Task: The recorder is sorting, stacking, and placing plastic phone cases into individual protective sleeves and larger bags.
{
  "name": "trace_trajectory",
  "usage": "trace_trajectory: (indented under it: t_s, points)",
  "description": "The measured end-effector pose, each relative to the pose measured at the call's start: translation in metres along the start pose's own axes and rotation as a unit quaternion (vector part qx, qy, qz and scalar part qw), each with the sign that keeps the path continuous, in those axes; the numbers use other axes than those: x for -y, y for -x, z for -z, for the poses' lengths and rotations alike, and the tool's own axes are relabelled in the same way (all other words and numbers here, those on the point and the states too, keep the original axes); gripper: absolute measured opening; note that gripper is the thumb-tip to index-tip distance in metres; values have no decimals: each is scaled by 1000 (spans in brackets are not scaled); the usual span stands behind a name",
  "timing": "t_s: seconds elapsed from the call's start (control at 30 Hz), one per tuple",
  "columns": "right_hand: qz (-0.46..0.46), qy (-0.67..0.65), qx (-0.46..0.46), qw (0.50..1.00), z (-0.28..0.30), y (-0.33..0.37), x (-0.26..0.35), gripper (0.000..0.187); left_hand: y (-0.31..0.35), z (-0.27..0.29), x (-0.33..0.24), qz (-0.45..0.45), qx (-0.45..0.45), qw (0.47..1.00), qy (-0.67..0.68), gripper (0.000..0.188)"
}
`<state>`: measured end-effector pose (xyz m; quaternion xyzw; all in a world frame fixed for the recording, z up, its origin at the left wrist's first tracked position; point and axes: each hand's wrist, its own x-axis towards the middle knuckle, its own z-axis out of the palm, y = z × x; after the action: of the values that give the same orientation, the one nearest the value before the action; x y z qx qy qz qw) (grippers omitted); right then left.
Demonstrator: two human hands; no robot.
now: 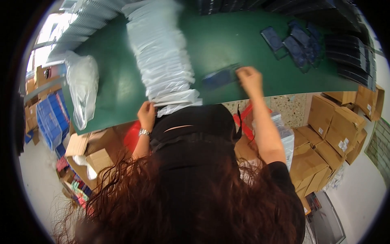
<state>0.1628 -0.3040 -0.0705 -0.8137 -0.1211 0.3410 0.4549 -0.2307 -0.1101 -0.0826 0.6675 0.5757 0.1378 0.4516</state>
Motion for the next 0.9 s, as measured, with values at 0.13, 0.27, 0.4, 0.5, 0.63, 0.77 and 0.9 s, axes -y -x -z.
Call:
trace_trajectory:
  t_s: [0.13, 0.27, 0.4, 0.5, 0.63, 0.77, 0.9]
  points:
    - [-52, 27, -160, 985, 71, -46, -25, 27, -8, 2, 2, 1, 49, 999, 20, 24]
    - [179, 169, -177, 953, 12, -28, -7, 25, -6, -5, -11, 38, -38, 985, 162, 32]
    - [201, 161, 187, 948, -99, 33, 22, 27, -11, -6, -9, -53, -30, 998, 26, 26]
    - [170, 159, 229, 945, -126, 46, 42, 27, -14, 0, -14, -89, -37, 994, -55, 20]
    - [227, 162, 166, 946, -125, 50, 46, 26, -11, -3, -20, -106, -22, 989, -102, 11]
    - [210, 135, 152, 956, -120, 50, 38, 24, -4, 1, -24, -59, -45, 996, -44, 12]
    - [173, 116, 40, 977, -57, 14, 15, 23, -6, 0, -12, -44, -59, 996, -51, 12]
